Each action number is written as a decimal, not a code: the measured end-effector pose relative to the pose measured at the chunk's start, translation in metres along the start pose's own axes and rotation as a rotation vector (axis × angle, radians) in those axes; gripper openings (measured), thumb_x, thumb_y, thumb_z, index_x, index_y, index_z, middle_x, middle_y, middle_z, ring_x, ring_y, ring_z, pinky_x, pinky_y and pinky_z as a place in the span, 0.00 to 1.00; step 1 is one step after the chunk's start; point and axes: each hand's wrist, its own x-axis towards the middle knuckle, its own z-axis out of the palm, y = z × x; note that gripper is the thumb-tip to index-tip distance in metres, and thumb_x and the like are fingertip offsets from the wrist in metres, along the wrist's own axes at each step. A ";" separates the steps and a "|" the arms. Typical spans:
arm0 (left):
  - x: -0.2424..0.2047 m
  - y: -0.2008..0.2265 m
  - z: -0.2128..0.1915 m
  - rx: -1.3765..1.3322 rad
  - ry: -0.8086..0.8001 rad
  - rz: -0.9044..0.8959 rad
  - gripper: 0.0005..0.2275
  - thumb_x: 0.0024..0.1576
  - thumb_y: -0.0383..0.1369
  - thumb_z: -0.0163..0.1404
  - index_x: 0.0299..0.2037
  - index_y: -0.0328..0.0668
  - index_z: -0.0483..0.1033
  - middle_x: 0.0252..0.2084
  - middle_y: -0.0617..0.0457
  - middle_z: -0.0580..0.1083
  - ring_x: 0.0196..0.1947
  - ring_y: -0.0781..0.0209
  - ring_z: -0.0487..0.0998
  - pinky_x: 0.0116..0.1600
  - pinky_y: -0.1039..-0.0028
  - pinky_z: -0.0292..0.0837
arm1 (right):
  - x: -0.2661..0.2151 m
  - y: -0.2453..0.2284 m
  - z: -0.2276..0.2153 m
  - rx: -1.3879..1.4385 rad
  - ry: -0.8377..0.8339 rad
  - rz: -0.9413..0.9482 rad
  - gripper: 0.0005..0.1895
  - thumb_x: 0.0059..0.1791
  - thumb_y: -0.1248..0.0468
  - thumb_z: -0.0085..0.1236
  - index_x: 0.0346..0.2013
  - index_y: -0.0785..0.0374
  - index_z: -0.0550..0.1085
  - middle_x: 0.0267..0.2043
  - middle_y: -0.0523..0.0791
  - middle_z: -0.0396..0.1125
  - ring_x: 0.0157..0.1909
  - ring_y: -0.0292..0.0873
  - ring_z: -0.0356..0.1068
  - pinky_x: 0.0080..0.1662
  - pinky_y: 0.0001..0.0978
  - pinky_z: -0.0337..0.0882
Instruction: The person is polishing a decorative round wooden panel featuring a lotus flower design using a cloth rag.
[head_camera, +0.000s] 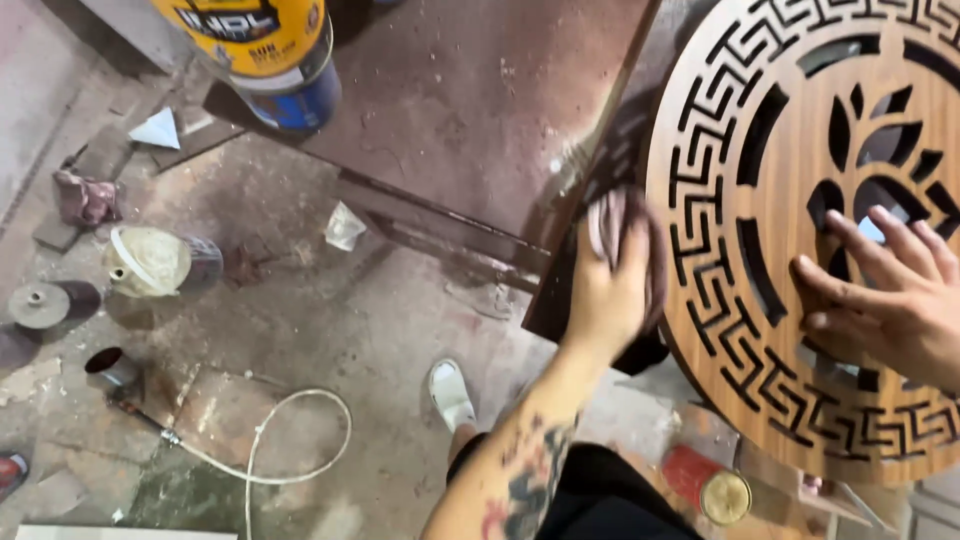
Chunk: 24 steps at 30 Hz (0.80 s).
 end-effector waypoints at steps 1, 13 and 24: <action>-0.006 0.003 -0.001 0.015 -0.043 0.065 0.17 0.66 0.32 0.42 0.63 0.33 0.62 0.58 0.41 0.72 0.56 0.51 0.76 0.61 0.66 0.72 | 0.006 0.001 -0.003 -0.033 -0.012 0.011 0.36 0.38 0.40 0.52 0.62 0.36 0.70 0.80 0.56 0.57 0.84 0.69 0.52 0.80 0.67 0.48; -0.017 0.040 -0.006 0.255 -0.141 -0.062 0.17 0.63 0.36 0.42 0.57 0.31 0.63 0.42 0.40 0.76 0.35 0.51 0.82 0.36 0.65 0.84 | 0.001 0.003 0.006 0.005 0.026 0.067 0.31 0.37 0.44 0.56 0.56 0.35 0.74 0.81 0.55 0.58 0.84 0.70 0.53 0.82 0.67 0.47; -0.016 -0.002 0.001 -0.044 -0.102 -0.148 0.16 0.67 0.37 0.39 0.60 0.36 0.62 0.38 0.50 0.72 0.30 0.63 0.75 0.34 0.75 0.75 | 0.008 -0.002 -0.003 -0.036 0.034 0.022 0.30 0.38 0.47 0.57 0.56 0.39 0.76 0.80 0.59 0.62 0.81 0.72 0.57 0.80 0.67 0.51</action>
